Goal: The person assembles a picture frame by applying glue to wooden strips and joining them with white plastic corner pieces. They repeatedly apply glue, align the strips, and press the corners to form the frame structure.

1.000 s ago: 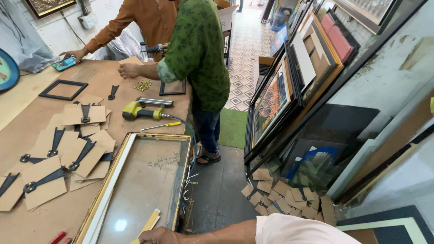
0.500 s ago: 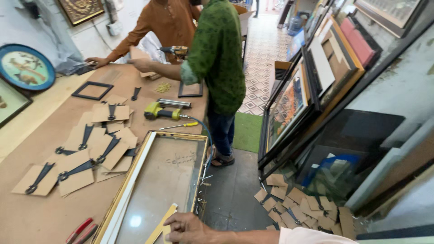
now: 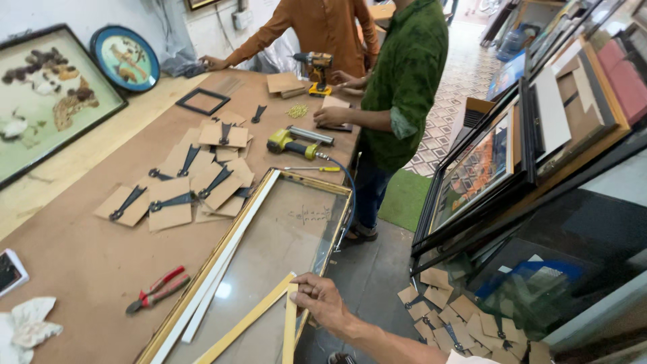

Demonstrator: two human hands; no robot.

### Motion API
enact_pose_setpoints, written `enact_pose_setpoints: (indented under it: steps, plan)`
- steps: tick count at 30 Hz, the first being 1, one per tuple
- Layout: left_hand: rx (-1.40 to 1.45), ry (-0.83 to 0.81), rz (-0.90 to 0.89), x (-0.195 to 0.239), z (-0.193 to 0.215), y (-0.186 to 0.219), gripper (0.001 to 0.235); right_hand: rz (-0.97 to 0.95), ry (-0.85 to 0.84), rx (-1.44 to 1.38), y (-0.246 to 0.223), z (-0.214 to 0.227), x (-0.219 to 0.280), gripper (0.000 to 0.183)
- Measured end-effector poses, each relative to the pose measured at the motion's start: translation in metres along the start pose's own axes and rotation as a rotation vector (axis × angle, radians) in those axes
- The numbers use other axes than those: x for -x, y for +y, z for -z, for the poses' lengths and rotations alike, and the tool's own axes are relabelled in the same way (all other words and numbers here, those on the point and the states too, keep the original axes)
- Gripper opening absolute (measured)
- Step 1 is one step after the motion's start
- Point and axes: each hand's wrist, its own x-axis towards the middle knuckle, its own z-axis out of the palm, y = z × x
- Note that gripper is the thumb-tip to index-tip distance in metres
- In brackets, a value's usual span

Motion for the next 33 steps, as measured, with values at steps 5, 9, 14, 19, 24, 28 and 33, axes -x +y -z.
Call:
enact_pose_setpoints:
  steps: [5, 9, 14, 19, 24, 28, 33]
  plan:
    - [-0.013, -0.022, -0.017, 0.027, 0.006, -0.034, 0.032, -0.055, -0.089, 0.003, 0.008, -0.014, 0.017, 0.032]
    - [-0.036, -0.056, -0.146, 0.088, 0.009, -0.043, 0.033, -0.061, -0.155, 0.028, 0.017, -0.029, 0.030, 0.032]
    - [-0.057, -0.074, -0.247, 0.176, 0.003, -0.018, 0.033, -0.066, -0.222, 0.097, 0.015, -0.038, 0.044, 0.030]
    - [-0.018, -0.136, -0.219, 0.215, 0.011, 0.021, 0.032, -0.074, -0.245, 0.060, 0.012, -0.056, 0.048, 0.031]
    - [0.088, -0.181, -0.228, 0.228, 0.020, 0.026, 0.034, -0.035, -0.295, 0.086, 0.012, -0.071, 0.049, 0.032]
    - [0.079, -0.128, -0.294, 0.238, 0.026, 0.022, 0.029, -0.095, -0.324, 0.059, 0.013, -0.080, 0.047, 0.035]
    - [0.112, 0.057, -0.396, 0.250, 0.038, 0.017, 0.027, -0.041, -0.333, -0.042, 0.030, -0.085, 0.028, 0.041]
